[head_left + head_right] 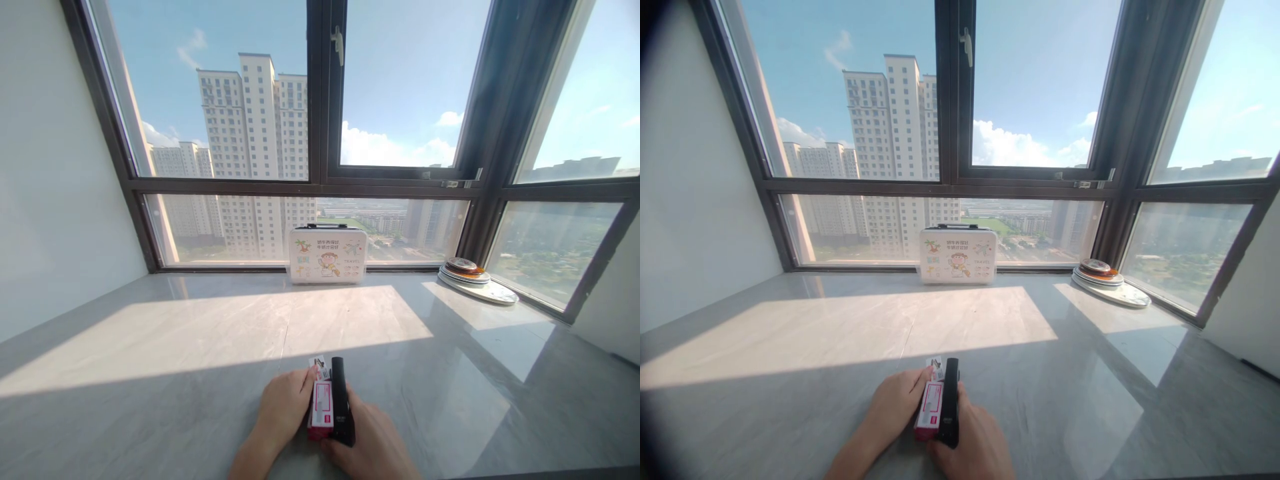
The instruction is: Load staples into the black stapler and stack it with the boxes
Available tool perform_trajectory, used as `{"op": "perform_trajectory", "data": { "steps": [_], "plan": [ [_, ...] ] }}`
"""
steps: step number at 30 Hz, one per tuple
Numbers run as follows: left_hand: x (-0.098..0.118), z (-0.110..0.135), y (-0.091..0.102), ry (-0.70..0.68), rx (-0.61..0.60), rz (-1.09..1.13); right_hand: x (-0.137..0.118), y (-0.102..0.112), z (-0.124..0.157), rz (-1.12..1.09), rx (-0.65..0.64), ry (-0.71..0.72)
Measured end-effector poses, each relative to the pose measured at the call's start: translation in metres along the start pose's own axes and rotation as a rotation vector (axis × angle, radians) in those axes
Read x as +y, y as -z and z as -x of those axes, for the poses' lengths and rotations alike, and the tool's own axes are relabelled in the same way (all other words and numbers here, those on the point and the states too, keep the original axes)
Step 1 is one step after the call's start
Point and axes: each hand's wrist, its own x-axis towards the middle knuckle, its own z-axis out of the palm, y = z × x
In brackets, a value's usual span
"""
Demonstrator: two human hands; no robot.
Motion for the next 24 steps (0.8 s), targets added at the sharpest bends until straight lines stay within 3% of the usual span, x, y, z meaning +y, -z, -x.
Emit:
{"op": "perform_trajectory", "data": {
  "steps": [11, 17, 24],
  "plan": [
    [0.000, 0.016, 0.014, 0.042, -0.065, 0.060, 0.008, 0.004, 0.001, -0.082, -0.052, 0.057],
    [0.012, 0.043, -0.002, 0.108, 0.036, 0.054, 0.013, 0.002, -0.001, -0.097, -0.053, 0.074],
    [0.013, 0.047, -0.014, 0.168, 0.080, -0.026, 0.011, 0.000, 0.000, -0.076, -0.031, 0.088]
  ]
}}
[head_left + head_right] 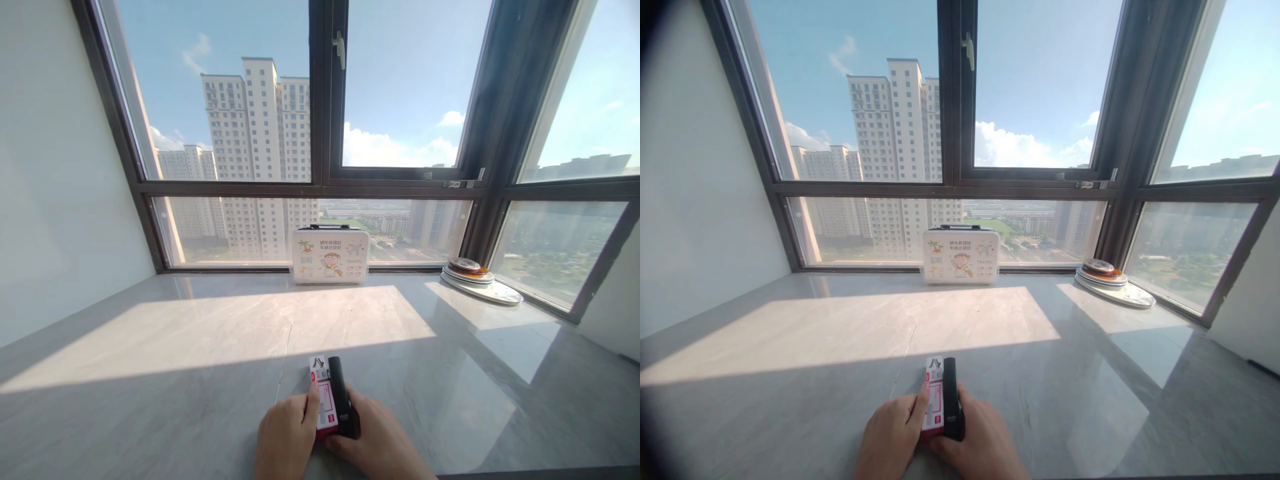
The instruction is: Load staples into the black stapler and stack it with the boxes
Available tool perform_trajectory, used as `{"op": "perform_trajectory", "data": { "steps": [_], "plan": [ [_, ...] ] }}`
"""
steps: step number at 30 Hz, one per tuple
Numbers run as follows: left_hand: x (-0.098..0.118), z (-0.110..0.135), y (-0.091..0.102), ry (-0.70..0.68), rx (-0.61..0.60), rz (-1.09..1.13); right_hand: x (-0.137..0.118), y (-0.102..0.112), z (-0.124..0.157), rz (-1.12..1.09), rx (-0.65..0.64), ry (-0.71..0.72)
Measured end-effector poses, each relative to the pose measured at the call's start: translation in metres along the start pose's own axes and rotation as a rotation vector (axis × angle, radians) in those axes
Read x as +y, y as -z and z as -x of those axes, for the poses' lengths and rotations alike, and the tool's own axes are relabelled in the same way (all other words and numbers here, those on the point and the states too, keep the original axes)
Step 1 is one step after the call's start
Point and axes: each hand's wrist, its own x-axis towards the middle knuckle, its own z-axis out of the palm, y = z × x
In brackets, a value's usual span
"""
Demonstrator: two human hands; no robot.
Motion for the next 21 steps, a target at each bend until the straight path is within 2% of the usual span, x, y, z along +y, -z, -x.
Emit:
{"op": "perform_trajectory", "data": {
  "steps": [7, 21],
  "plan": [
    [0.002, 0.006, 0.008, -0.009, -0.023, 0.064, 0.001, 0.000, 0.002, 0.023, -0.015, -0.020],
    [0.001, 0.002, 0.012, -0.047, -0.076, -0.023, -0.005, 0.003, -0.006, 0.073, -0.036, -0.011]
  ]
}}
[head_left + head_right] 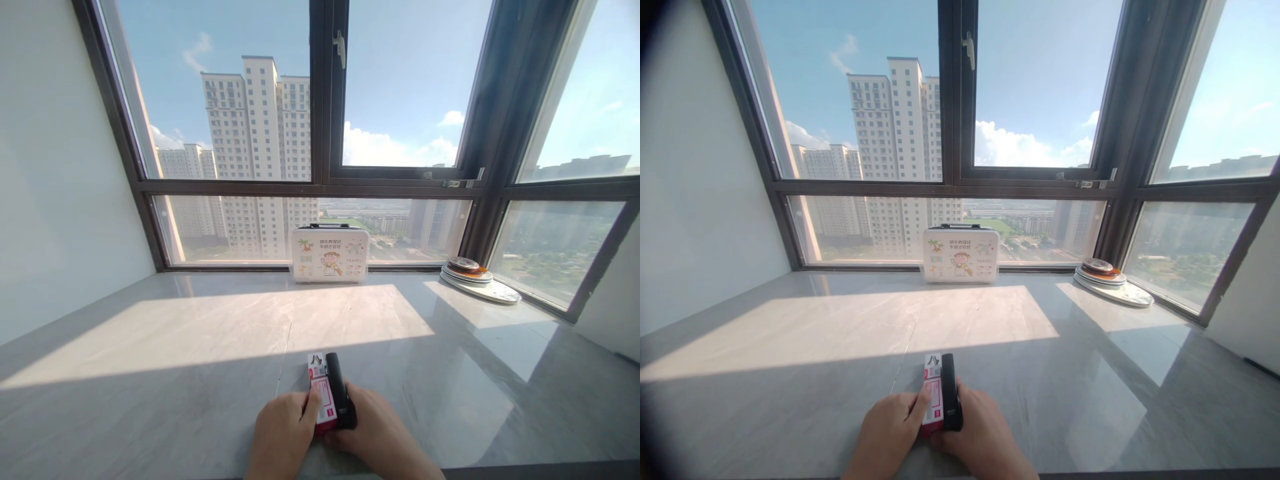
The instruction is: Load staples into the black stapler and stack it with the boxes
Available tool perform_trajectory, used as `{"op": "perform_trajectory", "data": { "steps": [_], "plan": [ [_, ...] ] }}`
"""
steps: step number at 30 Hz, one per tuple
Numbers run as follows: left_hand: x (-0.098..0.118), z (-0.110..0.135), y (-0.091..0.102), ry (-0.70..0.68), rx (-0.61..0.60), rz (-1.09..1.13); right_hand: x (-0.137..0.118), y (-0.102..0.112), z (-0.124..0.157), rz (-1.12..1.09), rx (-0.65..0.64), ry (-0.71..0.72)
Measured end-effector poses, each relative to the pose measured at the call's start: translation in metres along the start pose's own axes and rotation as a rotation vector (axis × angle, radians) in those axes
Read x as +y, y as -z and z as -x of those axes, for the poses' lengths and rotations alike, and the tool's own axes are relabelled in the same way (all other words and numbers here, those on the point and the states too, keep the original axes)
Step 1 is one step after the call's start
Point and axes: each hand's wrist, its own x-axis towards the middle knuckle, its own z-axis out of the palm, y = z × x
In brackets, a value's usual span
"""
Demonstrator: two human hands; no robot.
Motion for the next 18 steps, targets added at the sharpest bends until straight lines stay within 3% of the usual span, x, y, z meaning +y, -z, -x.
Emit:
{"op": "perform_trajectory", "data": {
  "steps": [8, 18],
  "plan": [
    [-0.004, 0.000, -0.003, -0.015, 0.038, 0.020, 0.000, 0.011, 0.008, -0.128, -0.054, 0.082],
    [-0.005, -0.002, -0.001, -0.049, 0.029, 0.054, 0.001, 0.010, 0.006, -0.143, -0.049, 0.116]
  ]
}}
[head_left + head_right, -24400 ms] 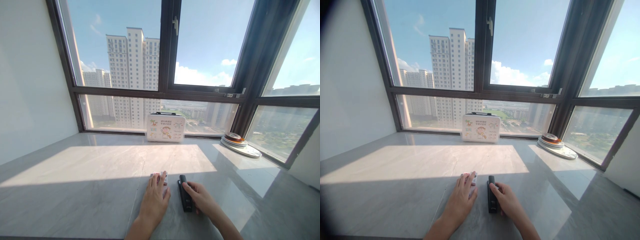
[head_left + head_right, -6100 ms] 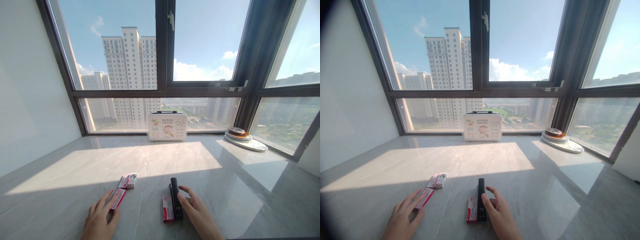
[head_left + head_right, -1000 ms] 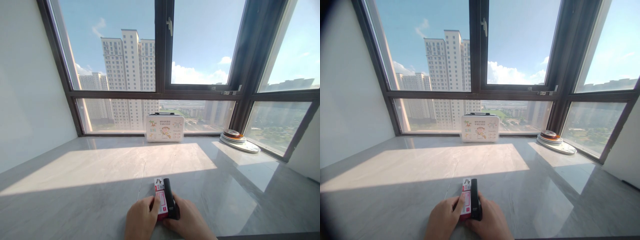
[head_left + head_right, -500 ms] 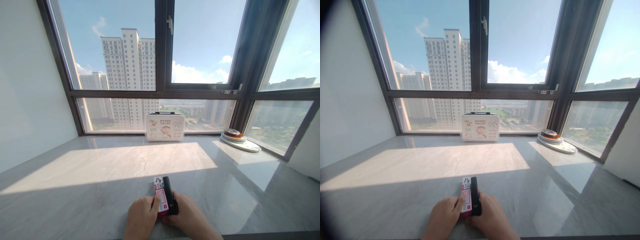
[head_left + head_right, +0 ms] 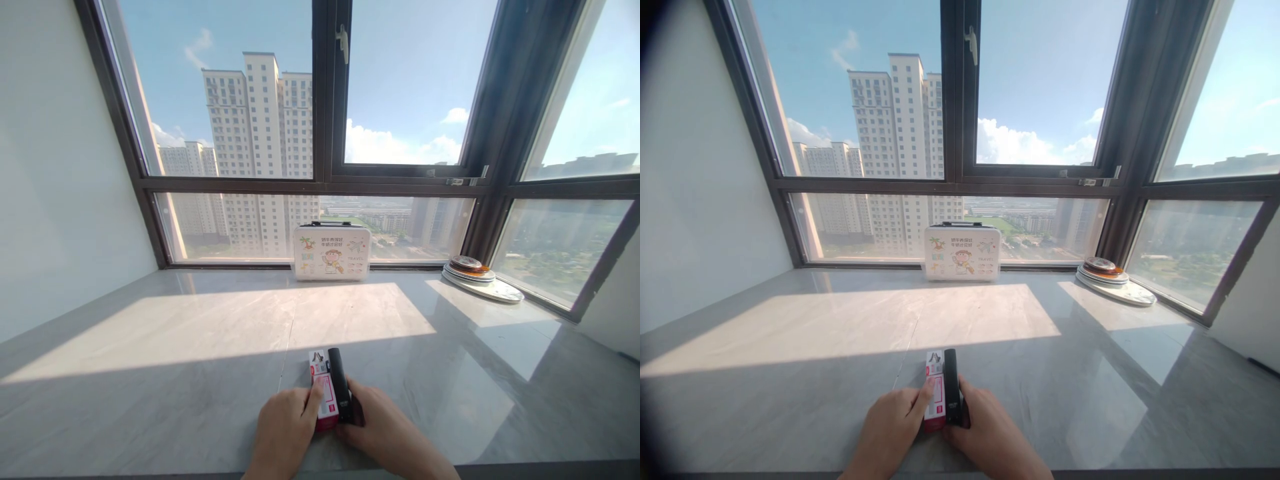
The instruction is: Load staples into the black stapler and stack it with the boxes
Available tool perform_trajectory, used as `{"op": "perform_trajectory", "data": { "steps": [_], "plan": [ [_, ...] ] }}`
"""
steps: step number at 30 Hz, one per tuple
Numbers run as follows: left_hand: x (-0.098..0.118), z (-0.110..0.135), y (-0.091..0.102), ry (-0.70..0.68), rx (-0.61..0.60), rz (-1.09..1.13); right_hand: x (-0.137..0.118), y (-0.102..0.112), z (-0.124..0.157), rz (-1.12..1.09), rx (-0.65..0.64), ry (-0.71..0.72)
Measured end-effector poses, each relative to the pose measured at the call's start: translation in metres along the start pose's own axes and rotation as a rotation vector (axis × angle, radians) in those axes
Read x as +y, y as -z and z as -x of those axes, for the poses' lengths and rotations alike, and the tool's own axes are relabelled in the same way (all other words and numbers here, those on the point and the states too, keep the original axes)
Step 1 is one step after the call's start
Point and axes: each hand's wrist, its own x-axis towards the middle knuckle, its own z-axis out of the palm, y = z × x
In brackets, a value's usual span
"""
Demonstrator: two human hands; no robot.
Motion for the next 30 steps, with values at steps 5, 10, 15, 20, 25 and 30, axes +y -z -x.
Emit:
{"op": "perform_trajectory", "data": {
  "steps": [5, 10, 15, 20, 25, 30],
  "plan": [
    [-0.006, -0.011, 0.009, 0.059, 0.041, -0.018, -0.005, 0.003, -0.001, -0.066, -0.016, -0.013],
    [-0.004, -0.024, 0.010, -0.032, 0.031, -0.075, -0.001, -0.001, -0.005, -0.035, 0.007, -0.026],
    [-0.002, -0.029, 0.008, -0.085, 0.007, -0.053, 0.009, -0.005, -0.008, 0.025, 0.032, -0.046],
    [-0.006, -0.037, 0.004, -0.064, 0.009, -0.027, 0.014, -0.005, -0.011, 0.037, 0.040, -0.068],
    [-0.014, -0.059, 0.002, 0.005, 0.044, 0.021, 0.011, -0.002, -0.010, 0.026, 0.038, -0.070],
    [-0.017, -0.073, 0.004, -0.033, -0.034, 0.091, 0.010, 0.000, -0.009, 0.001, 0.022, -0.070]
  ]
}}
